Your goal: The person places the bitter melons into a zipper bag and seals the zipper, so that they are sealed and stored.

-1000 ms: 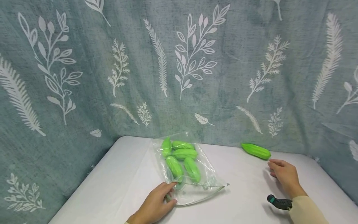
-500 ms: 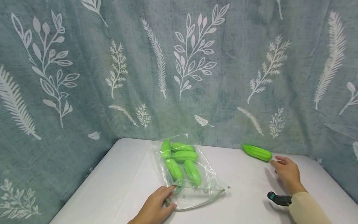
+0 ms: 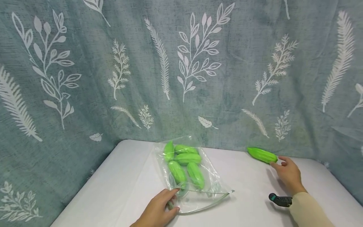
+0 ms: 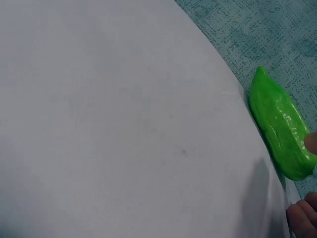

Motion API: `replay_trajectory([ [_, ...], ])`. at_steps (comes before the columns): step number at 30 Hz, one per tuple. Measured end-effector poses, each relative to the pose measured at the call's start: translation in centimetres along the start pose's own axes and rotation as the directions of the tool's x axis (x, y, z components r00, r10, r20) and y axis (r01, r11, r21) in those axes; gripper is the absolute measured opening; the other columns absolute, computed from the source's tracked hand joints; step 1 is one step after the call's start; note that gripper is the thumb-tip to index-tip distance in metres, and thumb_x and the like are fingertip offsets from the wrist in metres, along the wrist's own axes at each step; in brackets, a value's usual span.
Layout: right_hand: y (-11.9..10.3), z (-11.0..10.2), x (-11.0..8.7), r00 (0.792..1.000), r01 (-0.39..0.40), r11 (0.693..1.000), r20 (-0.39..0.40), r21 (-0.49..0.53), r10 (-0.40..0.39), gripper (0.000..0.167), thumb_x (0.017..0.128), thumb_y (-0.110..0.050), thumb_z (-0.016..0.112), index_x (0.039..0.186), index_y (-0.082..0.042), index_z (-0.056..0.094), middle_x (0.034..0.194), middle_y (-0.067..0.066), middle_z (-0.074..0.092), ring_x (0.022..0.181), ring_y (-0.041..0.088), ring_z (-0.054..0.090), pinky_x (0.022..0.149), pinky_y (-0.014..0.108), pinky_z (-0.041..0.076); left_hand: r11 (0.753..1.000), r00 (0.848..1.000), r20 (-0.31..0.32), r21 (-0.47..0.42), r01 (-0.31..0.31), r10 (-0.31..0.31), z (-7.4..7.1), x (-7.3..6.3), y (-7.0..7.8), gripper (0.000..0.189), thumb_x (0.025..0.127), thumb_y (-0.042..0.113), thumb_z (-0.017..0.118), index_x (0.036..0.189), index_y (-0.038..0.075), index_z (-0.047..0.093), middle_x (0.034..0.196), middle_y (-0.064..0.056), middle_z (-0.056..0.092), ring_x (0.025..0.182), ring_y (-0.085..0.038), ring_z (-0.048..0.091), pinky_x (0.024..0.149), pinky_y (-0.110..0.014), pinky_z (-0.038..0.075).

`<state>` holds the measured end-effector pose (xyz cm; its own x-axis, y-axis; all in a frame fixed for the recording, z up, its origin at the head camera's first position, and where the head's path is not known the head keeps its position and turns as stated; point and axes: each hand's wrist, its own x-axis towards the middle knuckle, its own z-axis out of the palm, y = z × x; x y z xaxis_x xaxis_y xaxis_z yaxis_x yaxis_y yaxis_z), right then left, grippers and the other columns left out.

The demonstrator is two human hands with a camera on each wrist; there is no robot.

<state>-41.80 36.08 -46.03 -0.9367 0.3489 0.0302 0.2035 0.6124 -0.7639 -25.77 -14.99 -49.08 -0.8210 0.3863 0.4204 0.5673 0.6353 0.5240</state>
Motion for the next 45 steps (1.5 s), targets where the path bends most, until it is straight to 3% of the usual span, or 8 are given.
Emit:
replay_trajectory([
  [7, -0.6, 0.9, 0.3, 1.0, 0.016, 0.999, -0.005, 0.033, -0.016, 0.079, 0.099, -0.039, 0.058, 0.157, 0.002, 0.022, 0.149, 0.039, 0.029, 0.131, 0.055, 0.035, 0.102, 0.066, 0.035, 1.0, 1.0, -0.008, 0.013, -0.017, 0.017, -0.2, -0.1, -0.3, 0.057, 0.089, 0.025, 0.076, 0.14, 0.01, 0.057, 0.104, 0.01, 0.059, 0.09, 0.0, 0.054, 0.083, -0.03, 0.053],
  [17, -1.5, 1.2, 0.3, 0.999, 0.002, 0.999, 0.035, 0.038, -0.004, 0.079, 0.1, -0.039, 0.058, 0.159, -0.005, 0.018, 0.153, 0.039, 0.023, 0.136, 0.056, 0.027, 0.104, 0.068, 0.032, 0.996, 0.995, 0.057, -0.022, 0.084, -0.082, -0.6, -0.2, -0.2, 0.057, 0.09, 0.031, 0.074, 0.14, 0.012, 0.056, 0.103, 0.016, 0.056, 0.092, 0.001, 0.053, 0.087, -0.033, 0.053],
  [28, -1.2, 1.0, 0.5, 0.997, 0.014, 1.0, 0.072, 0.016, -0.015, 0.082, 0.099, -0.048, 0.055, 0.161, -0.014, 0.014, 0.156, 0.037, 0.018, 0.139, 0.055, 0.023, 0.105, 0.069, 0.029, 0.999, 1.0, 0.02, -0.044, 0.023, -0.023, -0.3, -0.1, -0.1, 0.055, 0.09, 0.028, 0.076, 0.138, 0.01, 0.058, 0.101, 0.013, 0.057, 0.09, 0.001, 0.052, 0.083, -0.029, 0.052],
  [38, -1.7, 0.8, 1.1, 0.989, 0.09, 0.989, 0.128, -0.115, -0.075, 0.082, 0.1, -0.048, 0.053, 0.159, -0.004, 0.016, 0.155, 0.038, 0.016, 0.138, 0.06, 0.017, 0.106, 0.072, 0.023, 1.0, 1.0, -0.013, -0.022, -0.017, 0.016, -0.2, -0.2, -0.3, 0.054, 0.089, 0.026, 0.077, 0.137, 0.01, 0.059, 0.101, 0.013, 0.057, 0.09, 0.0, 0.053, 0.083, -0.03, 0.053],
  [45, -1.8, 1.1, 1.0, 0.988, 0.124, 0.981, 0.108, -0.148, -0.109, 0.078, 0.101, -0.044, 0.054, 0.158, -0.002, 0.021, 0.154, 0.039, 0.019, 0.136, 0.062, 0.019, 0.105, 0.072, 0.025, 1.0, 1.0, -0.007, -0.025, -0.002, 0.002, 0.1, -0.1, -0.5, 0.054, 0.089, 0.025, 0.076, 0.138, 0.009, 0.059, 0.102, 0.013, 0.057, 0.091, 0.001, 0.053, 0.084, -0.03, 0.053],
])
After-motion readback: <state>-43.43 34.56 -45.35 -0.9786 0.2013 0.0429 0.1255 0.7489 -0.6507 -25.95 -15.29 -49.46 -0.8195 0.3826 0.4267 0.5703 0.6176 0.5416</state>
